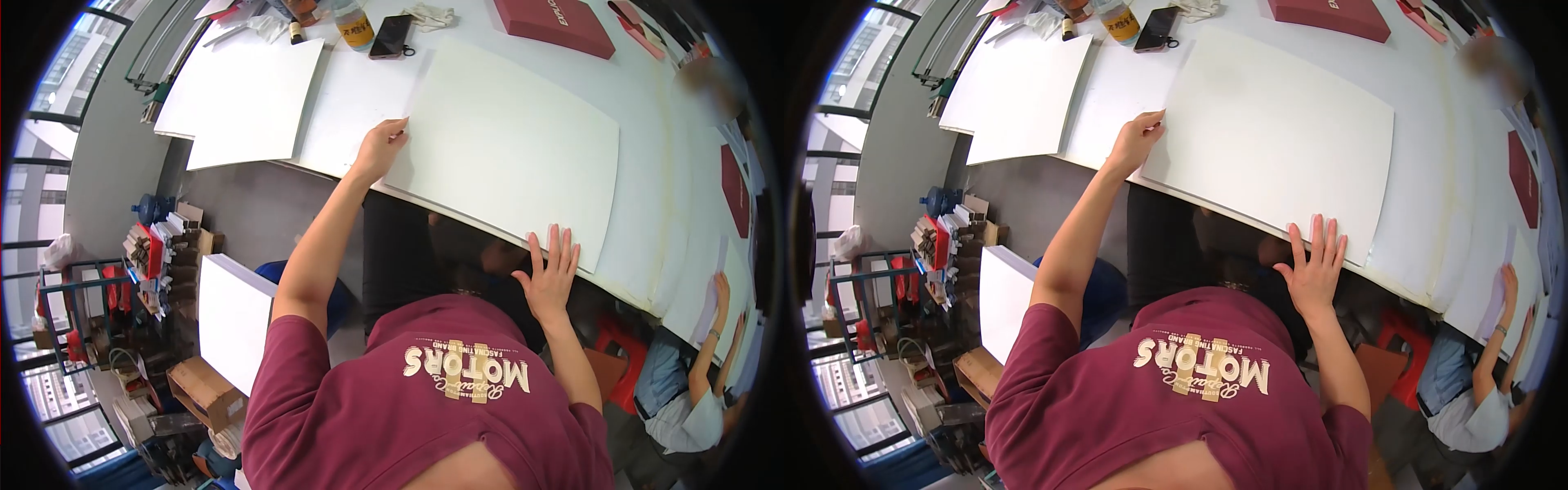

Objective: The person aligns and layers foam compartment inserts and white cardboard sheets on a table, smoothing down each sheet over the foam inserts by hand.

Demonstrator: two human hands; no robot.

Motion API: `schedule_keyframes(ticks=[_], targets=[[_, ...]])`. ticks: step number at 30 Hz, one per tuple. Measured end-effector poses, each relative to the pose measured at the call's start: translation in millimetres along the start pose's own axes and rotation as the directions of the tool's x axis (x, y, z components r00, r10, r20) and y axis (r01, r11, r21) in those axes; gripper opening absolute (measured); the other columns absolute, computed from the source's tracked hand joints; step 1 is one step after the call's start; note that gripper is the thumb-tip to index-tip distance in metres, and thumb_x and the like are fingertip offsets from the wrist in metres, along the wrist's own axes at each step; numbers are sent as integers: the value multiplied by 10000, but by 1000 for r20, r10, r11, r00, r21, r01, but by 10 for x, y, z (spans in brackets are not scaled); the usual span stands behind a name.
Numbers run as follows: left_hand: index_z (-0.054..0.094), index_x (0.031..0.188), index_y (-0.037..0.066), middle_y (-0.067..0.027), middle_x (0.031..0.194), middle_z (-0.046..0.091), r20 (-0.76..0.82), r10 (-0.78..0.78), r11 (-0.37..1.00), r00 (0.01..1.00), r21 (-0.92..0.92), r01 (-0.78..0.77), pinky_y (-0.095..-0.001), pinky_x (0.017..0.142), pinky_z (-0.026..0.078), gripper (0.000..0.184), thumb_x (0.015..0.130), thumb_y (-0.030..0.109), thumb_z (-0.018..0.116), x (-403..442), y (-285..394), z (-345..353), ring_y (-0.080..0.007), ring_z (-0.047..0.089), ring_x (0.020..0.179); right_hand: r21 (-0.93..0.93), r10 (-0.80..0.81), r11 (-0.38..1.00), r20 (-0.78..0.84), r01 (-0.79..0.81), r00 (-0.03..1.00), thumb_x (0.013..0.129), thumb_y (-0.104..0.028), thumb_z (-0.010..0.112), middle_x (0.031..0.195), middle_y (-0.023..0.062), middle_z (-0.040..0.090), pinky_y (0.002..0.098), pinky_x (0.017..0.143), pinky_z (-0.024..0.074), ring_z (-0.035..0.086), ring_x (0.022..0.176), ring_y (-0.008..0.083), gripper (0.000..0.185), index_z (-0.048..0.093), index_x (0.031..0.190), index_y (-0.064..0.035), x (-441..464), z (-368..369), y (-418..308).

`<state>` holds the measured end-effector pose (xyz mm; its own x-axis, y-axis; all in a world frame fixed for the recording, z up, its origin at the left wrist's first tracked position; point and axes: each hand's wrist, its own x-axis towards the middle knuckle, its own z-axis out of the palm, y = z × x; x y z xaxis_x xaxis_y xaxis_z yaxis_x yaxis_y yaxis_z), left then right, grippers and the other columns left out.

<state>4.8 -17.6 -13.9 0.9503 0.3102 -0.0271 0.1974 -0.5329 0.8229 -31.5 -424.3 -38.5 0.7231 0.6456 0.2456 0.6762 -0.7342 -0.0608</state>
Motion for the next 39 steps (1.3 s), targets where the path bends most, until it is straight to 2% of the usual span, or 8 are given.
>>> schedule_keyframes(ticks=[12,20,21,22,23,32,36,39], targets=[[578,1327,4,-157,1296,591,-47,65,997,997,40,-63,-354,978,462,394,933,20,563,-27,-53,70,-286,584,1115,-6,-8,1000,-8,8,1000,769,-490,715,1571,207,271,630,1143,238,262,1436,459,895,334,1530,-213,14,-20,1],[549,1301,-6,-229,1275,555,-186,364,852,913,463,-245,-446,1024,419,377,926,-4,513,45,-483,349,-369,502,1191,76,13,997,19,-14,1000,688,-458,803,1581,208,235,651,1143,211,208,1453,460,971,356,1516,-216,3,40,58],[541,1306,-16,-223,1298,539,-132,311,892,941,383,-241,-434,1030,416,370,940,6,492,91,-457,324,-354,495,1189,90,9,996,8,-10,1000,673,-469,810,1574,211,241,660,1136,219,211,1450,462,993,350,1517,-220,19,34,71],[536,1310,-19,-209,1322,524,-173,-65,980,983,-197,30,-417,1044,405,366,951,8,471,170,-501,348,-346,489,1189,101,11,995,15,-12,1000,666,-478,811,1566,214,252,666,1130,226,216,1447,464,999,353,1516,-221,38,32,75],[527,1327,-11,-205,1355,507,-151,290,878,945,435,-200,-405,1062,393,371,965,23,452,61,-431,315,-343,478,1213,114,17,993,-1,-16,1000,667,-484,808,1564,215,255,662,1132,228,219,1445,464,997,353,1515,-224,23,42,85],[460,1392,-15,-196,1428,462,-10,342,764,940,585,-272,-441,1078,376,411,983,14,435,-29,-305,257,-385,426,1264,426,216,891,-103,-154,971,806,-497,706,1508,198,359,571,1141,255,283,1419,439,735,504,1392,-102,-57,-49,174],[444,1403,-25,-202,1461,436,22,333,719,943,641,-269,-444,1081,375,414,993,24,425,-17,-312,246,-387,427,1265,230,481,870,-209,-436,851,870,-466,670,1435,263,416,575,1104,286,352,1362,458,628,535,1312,-41,89,-183,535],[443,1393,-51,-209,1466,434,45,326,684,944,678,-269,-452,1083,374,403,999,31,413,-19,-273,238,-392,432,1264,214,492,866,-204,-452,846,875,-442,680,1344,273,477,517,1012,342,434,1261,418,556,564,1257,-56,197,-136,813]])
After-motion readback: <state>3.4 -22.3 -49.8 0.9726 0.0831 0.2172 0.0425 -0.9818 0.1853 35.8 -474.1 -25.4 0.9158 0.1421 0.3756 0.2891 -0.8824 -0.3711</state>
